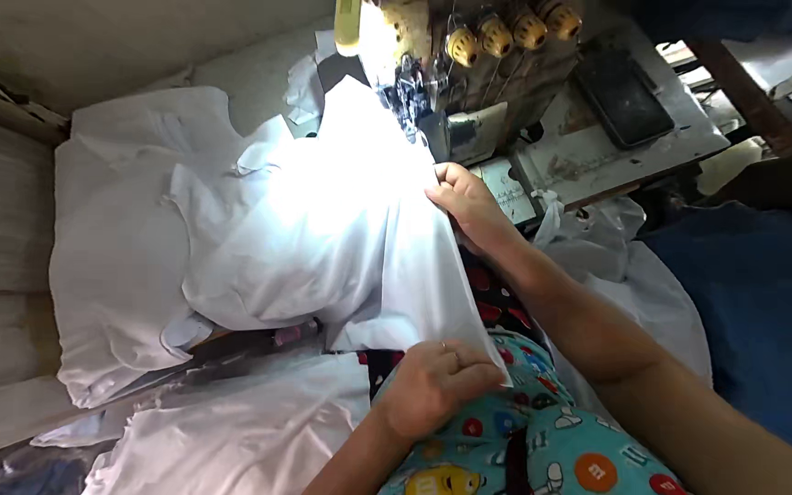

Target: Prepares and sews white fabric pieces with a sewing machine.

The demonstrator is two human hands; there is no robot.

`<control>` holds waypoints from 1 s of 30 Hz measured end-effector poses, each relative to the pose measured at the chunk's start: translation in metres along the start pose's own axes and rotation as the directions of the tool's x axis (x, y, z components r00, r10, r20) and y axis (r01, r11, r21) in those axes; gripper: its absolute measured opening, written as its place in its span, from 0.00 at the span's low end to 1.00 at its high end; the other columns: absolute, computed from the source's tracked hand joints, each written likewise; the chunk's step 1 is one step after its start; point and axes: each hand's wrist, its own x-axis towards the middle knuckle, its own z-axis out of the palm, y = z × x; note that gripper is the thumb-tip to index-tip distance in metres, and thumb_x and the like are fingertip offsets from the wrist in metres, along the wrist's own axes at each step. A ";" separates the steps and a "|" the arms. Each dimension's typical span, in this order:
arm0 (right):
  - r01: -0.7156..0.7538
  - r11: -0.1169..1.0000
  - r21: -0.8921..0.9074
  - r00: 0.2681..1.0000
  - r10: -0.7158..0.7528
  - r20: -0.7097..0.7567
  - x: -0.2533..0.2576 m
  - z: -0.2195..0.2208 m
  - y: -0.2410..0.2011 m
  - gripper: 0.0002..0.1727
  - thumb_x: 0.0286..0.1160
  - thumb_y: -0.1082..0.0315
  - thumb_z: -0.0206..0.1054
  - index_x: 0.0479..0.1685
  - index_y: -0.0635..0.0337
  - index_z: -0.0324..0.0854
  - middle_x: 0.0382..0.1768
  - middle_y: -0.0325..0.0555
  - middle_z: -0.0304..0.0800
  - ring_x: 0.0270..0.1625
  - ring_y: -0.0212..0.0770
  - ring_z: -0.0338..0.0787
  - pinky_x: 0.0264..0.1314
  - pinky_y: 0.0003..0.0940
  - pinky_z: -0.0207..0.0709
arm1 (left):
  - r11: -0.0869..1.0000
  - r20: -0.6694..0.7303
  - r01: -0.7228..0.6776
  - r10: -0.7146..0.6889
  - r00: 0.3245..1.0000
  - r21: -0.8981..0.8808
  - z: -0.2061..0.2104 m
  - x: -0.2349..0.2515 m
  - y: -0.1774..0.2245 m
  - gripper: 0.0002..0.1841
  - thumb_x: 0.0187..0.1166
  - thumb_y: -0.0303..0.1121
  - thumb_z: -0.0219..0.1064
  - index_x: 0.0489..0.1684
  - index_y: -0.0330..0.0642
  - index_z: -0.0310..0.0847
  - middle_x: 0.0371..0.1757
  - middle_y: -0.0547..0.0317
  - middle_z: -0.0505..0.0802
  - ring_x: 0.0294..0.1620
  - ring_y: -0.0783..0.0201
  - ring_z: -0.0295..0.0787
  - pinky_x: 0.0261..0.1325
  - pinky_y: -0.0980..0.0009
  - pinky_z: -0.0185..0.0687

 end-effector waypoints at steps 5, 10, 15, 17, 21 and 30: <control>-0.005 0.992 -0.127 1.000 0.003 -0.015 -0.004 -0.010 0.008 0.12 0.84 0.71 0.54 0.61 0.59 0.75 0.20 0.38 0.79 0.14 0.28 0.78 0.14 0.22 0.74 | 0.990 0.089 0.018 -0.031 0.996 0.141 -0.009 0.006 -0.016 0.08 0.86 0.33 0.63 0.40 0.47 0.89 0.42 0.61 0.96 0.36 0.67 0.89 0.38 0.76 0.80; -0.012 0.998 -0.066 1.000 0.011 -0.020 0.001 -0.013 0.009 0.13 0.76 0.76 0.56 0.57 0.61 0.77 0.16 0.32 0.75 0.13 0.23 0.75 0.15 0.18 0.73 | 0.973 0.110 -0.042 0.017 0.994 0.226 -0.031 0.041 -0.038 0.08 0.85 0.29 0.63 0.40 0.47 0.90 0.42 0.61 0.97 0.30 0.66 0.84 0.30 0.74 0.73; 0.006 1.000 0.017 1.000 -0.006 -0.027 0.001 -0.019 0.014 0.15 0.68 0.78 0.59 0.53 0.60 0.81 0.19 0.28 0.80 0.21 0.21 0.80 0.29 0.18 0.78 | 0.951 0.138 -0.072 0.031 0.990 0.299 -0.051 0.074 -0.058 0.09 0.83 0.28 0.62 0.37 0.46 0.90 0.38 0.59 0.96 0.29 0.63 0.85 0.28 0.72 0.74; 0.001 0.996 0.084 1.000 0.000 -0.009 0.001 -0.020 0.014 0.11 0.69 0.78 0.62 0.48 0.59 0.81 0.22 0.29 0.84 0.24 0.22 0.84 0.32 0.19 0.82 | 0.941 0.156 -0.084 0.034 0.987 0.327 -0.057 0.085 -0.068 0.10 0.82 0.26 0.62 0.37 0.46 0.91 0.37 0.58 0.95 0.28 0.62 0.85 0.28 0.72 0.75; -0.006 0.993 0.122 1.000 0.004 0.016 -0.004 -0.022 0.012 0.07 0.70 0.75 0.70 0.42 0.55 0.79 0.28 0.28 0.90 0.29 0.21 0.88 0.37 0.18 0.83 | 0.908 0.155 -0.024 -0.045 0.987 0.418 -0.073 0.108 -0.078 0.11 0.81 0.24 0.61 0.36 0.45 0.92 0.38 0.56 0.96 0.32 0.58 0.91 0.33 0.68 0.83; 0.226 0.961 -0.157 0.968 -0.240 -0.075 0.021 -0.026 0.004 0.11 0.67 0.81 0.70 0.45 0.59 0.82 0.30 0.33 0.91 0.30 0.24 0.90 0.36 0.21 0.87 | 0.868 0.080 -0.049 0.011 0.997 0.494 -0.089 0.118 -0.129 0.10 0.81 0.39 0.69 0.49 0.46 0.90 0.48 0.55 0.95 0.44 0.60 0.93 0.44 0.67 0.86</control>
